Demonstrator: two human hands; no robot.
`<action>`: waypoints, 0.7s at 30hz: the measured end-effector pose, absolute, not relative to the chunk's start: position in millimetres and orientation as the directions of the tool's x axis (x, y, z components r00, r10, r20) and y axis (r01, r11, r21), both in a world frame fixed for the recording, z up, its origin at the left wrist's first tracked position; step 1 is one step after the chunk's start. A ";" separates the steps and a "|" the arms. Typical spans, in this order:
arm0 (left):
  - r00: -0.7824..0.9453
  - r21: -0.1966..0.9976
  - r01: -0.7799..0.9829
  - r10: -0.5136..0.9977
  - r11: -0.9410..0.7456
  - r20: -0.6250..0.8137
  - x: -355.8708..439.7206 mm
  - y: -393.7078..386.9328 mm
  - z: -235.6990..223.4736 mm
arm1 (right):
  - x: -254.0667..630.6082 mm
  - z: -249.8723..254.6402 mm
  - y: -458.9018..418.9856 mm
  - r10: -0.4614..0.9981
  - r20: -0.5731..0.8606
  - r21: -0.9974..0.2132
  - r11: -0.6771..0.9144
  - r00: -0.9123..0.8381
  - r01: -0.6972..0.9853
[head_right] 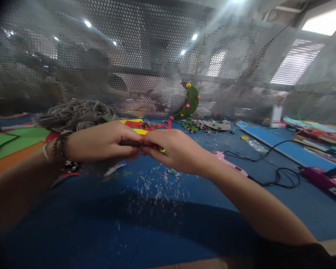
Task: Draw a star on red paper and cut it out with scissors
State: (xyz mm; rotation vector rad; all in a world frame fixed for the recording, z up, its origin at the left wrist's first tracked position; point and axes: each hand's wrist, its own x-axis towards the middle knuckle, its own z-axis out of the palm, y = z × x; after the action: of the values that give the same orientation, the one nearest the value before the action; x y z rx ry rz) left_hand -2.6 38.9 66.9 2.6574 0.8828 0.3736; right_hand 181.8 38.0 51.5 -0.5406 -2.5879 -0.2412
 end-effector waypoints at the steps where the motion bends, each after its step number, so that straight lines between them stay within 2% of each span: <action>1: 0.777 0.351 0.531 0.609 -0.771 0.161 -2.4 38.9 66.1 | 181.5 51.3 37.7 0.339 0.495 0.067 0.903 -0.800 0.424; 5: 0.759 0.253 0.556 0.608 -0.792 0.234 -1.0 38.6 62.9 | 180.6 49.5 38.9 0.404 0.537 -0.010 0.881 -0.741 0.473; 9: 0.750 0.193 0.580 0.611 -0.792 0.253 0.9 36.3 62.4 | 180.2 49.3 40.4 0.511 0.486 -0.254 0.859 -0.709 0.445; 12: 0.756 0.228 0.566 0.609 -0.792 0.239 2.0 34.5 63.1 | 180.2 49.5 40.6 0.581 0.416 -0.470 0.796 -0.699 0.381; 15: 0.770 0.271 0.525 0.585 -0.807 0.254 2.7 34.0 63.2 | 179.8 48.7 41.0 0.637 0.370 -0.628 0.708 -0.676 0.323; 18: 0.787 0.285 0.474 0.546 -0.833 0.288 3.1 34.1 63.0 | 178.9 47.3 41.6 0.650 0.370 -0.713 0.656 -0.664 0.245; 21: 0.789 0.331 0.450 0.543 -0.829 0.288 2.9 34.0 63.3 | 177.9 45.8 41.2 0.607 0.438 -0.740 0.662 -0.663 0.117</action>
State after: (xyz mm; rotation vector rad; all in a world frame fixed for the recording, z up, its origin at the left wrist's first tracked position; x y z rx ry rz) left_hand 2.9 34.0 63.3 2.7351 0.7722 0.5488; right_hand 177.9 41.2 45.8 -0.5570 -2.1818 0.9073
